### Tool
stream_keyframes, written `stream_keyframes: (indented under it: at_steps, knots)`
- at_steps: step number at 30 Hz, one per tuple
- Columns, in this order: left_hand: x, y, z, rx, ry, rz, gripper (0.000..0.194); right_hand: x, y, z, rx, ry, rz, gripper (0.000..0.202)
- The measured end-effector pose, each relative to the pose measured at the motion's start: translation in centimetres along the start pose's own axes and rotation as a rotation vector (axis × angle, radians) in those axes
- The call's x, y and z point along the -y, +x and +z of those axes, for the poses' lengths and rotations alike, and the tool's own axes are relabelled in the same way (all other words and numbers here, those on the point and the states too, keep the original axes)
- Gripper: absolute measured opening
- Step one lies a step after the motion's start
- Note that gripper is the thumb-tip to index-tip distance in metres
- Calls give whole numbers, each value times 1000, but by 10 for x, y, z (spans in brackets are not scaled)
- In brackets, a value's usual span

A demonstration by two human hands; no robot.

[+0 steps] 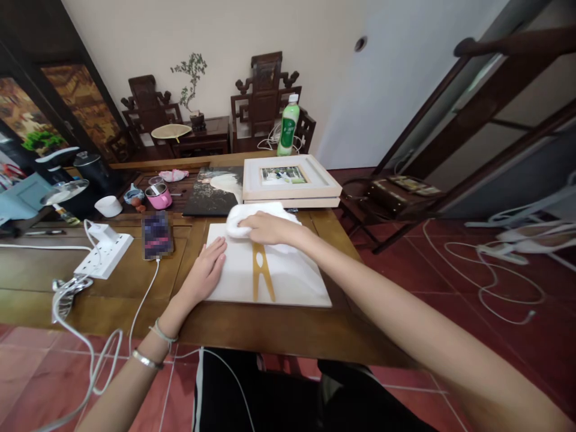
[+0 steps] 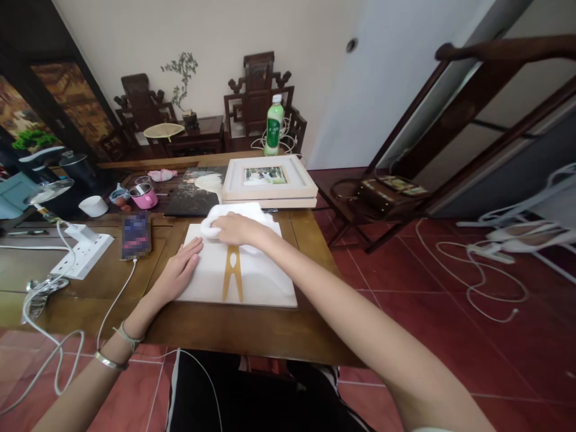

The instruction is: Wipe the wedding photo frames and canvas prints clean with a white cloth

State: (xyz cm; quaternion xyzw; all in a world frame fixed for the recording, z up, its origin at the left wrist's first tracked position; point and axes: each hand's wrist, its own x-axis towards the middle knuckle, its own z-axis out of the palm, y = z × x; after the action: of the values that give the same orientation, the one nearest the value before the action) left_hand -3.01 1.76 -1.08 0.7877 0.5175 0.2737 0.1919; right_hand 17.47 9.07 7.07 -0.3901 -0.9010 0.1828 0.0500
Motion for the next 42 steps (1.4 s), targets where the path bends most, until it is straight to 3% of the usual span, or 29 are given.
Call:
stream_keyframes:
  at_steps: [5, 9, 14, 18, 21, 23, 26, 34, 38, 42]
  knots:
    - [0, -1, 1, -1, 4, -3, 45, -50, -48, -8, -59, -43, 157, 51]
    - [0, -1, 1, -9, -4, -12, 45, -62, -82, 9, -99, -62, 214, 53]
    - [1, -1, 2, -20, -13, -19, 45, -35, -136, 29, -55, 7, 143, 46]
    - [0, 0, 1, -16, -4, -19, 45, 9, -184, 22, 108, 72, 129, 44]
    - [-2, 0, 0, -6, 4, -25, 45, 33, -204, 15, 181, 117, 66, 48]
    - [-2, 0, 0, -6, 3, -26, 45, 36, -205, 15, 153, 117, 64, 50]
    - [-2, 0, 0, -7, 1, -28, 44, 18, -189, 20, 77, 70, 116, 48]
    - [1, 0, 1, -15, -10, -20, 45, -52, -98, 20, -81, 2, 84, 47]
    - [2, -1, 0, -12, -13, -23, 45, -59, -76, 19, -110, -46, 36, 47]
    - [1, 0, 0, -15, -14, -23, 45, -46, -87, 23, -134, -75, 11, 45]
